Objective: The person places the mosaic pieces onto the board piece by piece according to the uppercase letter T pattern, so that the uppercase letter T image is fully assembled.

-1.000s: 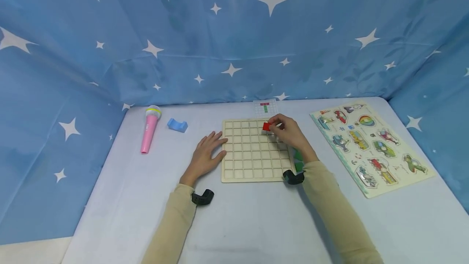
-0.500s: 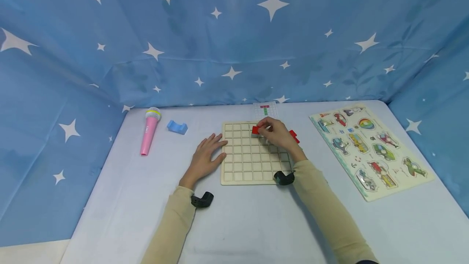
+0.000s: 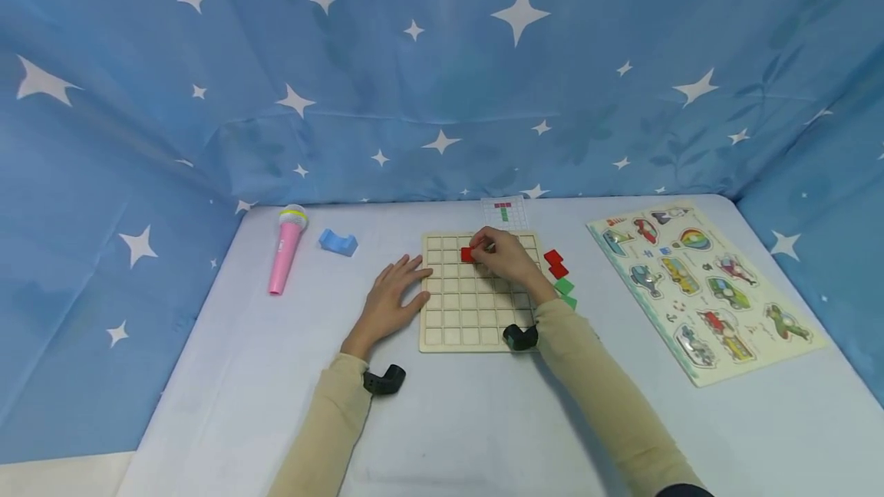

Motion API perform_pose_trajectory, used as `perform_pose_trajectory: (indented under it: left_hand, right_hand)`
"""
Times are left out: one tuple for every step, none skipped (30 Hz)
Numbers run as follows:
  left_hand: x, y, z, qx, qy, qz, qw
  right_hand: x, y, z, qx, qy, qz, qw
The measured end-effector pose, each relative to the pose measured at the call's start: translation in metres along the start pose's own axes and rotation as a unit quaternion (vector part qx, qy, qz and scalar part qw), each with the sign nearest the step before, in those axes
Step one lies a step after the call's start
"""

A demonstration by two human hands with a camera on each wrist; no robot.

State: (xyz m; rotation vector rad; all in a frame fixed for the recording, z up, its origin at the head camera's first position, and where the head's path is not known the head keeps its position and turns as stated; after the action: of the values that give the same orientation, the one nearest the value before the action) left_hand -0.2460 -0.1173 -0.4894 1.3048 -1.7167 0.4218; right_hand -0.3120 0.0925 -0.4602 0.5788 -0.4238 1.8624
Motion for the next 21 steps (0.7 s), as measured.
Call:
perform_pose_trajectory:
  left_hand:
    - [-0.0003,-0.0003,0.0003,0.0,0.002,0.003,1.0]
    - [-0.0006,-0.0003,0.0004,0.001,0.003,0.007,1.0]
    - [-0.0007,-0.0003,0.0005,0.001,0.004,0.01,0.9999]
    - [-0.0004,0.0,0.0004,0.0,0.006,0.011,0.9999]
    - [0.0005,0.0005,0.0001,-0.002,0.007,0.012,0.9999]
    - [0.0016,0.0011,0.0001,-0.004,0.009,0.011,0.9999]
    - [0.0015,0.0025,-0.001,-0.007,0.009,0.009,0.9999]
    - [0.0017,0.0038,-0.002,-0.008,0.007,0.007,0.9999]
    - [0.002,0.0049,-0.0027,-0.01,0.006,0.005,0.9999]
    - [0.0022,0.0059,-0.0032,-0.012,0.007,0.004,0.9999]
    - [0.0025,0.0067,-0.0035,-0.013,0.005,0.003,0.9999]
    - [0.0025,0.0073,-0.0037,-0.013,0.006,0.002,0.9999]
    - [0.0023,0.0077,-0.0036,-0.014,0.007,0.003,0.9999]
    - [0.0021,0.0079,-0.0036,-0.014,0.007,0.003,0.9999]
    - [0.0018,0.0079,-0.0034,-0.013,0.008,0.003,0.9999]
    - [0.0015,0.0077,-0.0032,-0.013,0.008,0.003,0.9999]
    - [0.0012,0.0072,-0.0029,-0.011,0.008,0.004,0.9999]
    - [0.001,0.006,-0.0026,-0.009,0.006,0.005,0.9999]
    - [0.0006,0.0046,-0.0021,-0.007,0.006,0.006,0.9999]
    - [0.0007,0.0027,-0.0016,-0.007,0.006,0.005,0.9999]
    - [0.0007,0.0007,-0.001,-0.006,0.006,0.006,0.9999]
  right_hand:
    - [-0.0015,0.0004,0.0002,-0.002,-0.007,-0.002,1.0]
    - [-0.0027,0.0004,0.0008,-0.006,-0.011,-0.003,0.9999]
    - [-0.0039,0.0004,0.0013,-0.008,-0.013,-0.004,0.9999]
    - [-0.0048,0.0006,0.0017,-0.01,-0.015,-0.005,0.9998]
    - [-0.0054,0.0009,0.0022,-0.009,-0.018,-0.007,0.9998]
    - [-0.006,0.0012,0.0026,-0.009,-0.021,-0.009,0.9997]
    - [-0.0047,0.0012,0.0024,-0.01,-0.027,-0.01,0.9995]
    - [-0.0037,0.0016,0.0022,-0.012,-0.032,-0.011,0.9993]
    - [-0.0027,0.0019,0.0022,-0.013,-0.038,-0.012,0.9991]
    - [-0.0017,0.0022,0.0024,-0.012,-0.046,-0.013,0.9988]
    - [-0.0008,0.0027,0.0025,-0.013,-0.052,-0.015,0.9985]
    - [-0.0002,0.0032,0.0025,-0.013,-0.058,-0.016,0.9981]
    - [0.0002,0.0039,0.0026,-0.013,-0.063,-0.018,0.9978]
    - [0.0005,0.0043,0.003,-0.013,-0.067,-0.02,0.9975]
    - [0.0006,0.0046,0.0035,-0.012,-0.071,-0.022,0.9972]
    - [0.0005,0.0048,0.0037,-0.012,-0.073,-0.024,0.997]
    - [-0.0001,0.005,0.0036,-0.013,-0.074,-0.026,0.9968]
    - [-0.0014,0.0048,0.0034,-0.012,-0.074,-0.025,0.9969]
    - [-0.003,0.0044,0.0032,-0.013,-0.071,-0.022,0.9972]
    - [-0.0048,0.0036,0.0026,-0.015,-0.067,-0.019,0.9975]
    - [-0.0066,0.0025,0.0019,-0.014,-0.061,-0.014,0.9979]
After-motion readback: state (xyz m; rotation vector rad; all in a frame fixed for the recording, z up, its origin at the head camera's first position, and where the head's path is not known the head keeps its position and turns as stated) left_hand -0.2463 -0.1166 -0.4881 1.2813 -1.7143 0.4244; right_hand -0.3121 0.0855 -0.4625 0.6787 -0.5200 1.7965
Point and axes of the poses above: each hand's wrist, its own y-axis towards the middle knuckle, its own x-axis out of the back of the hand, z = x × y, the point moved 6 cm from there along y, towards the middle knuckle, and after that the axes turned 4 degrees about y, right-handed, at the moved point
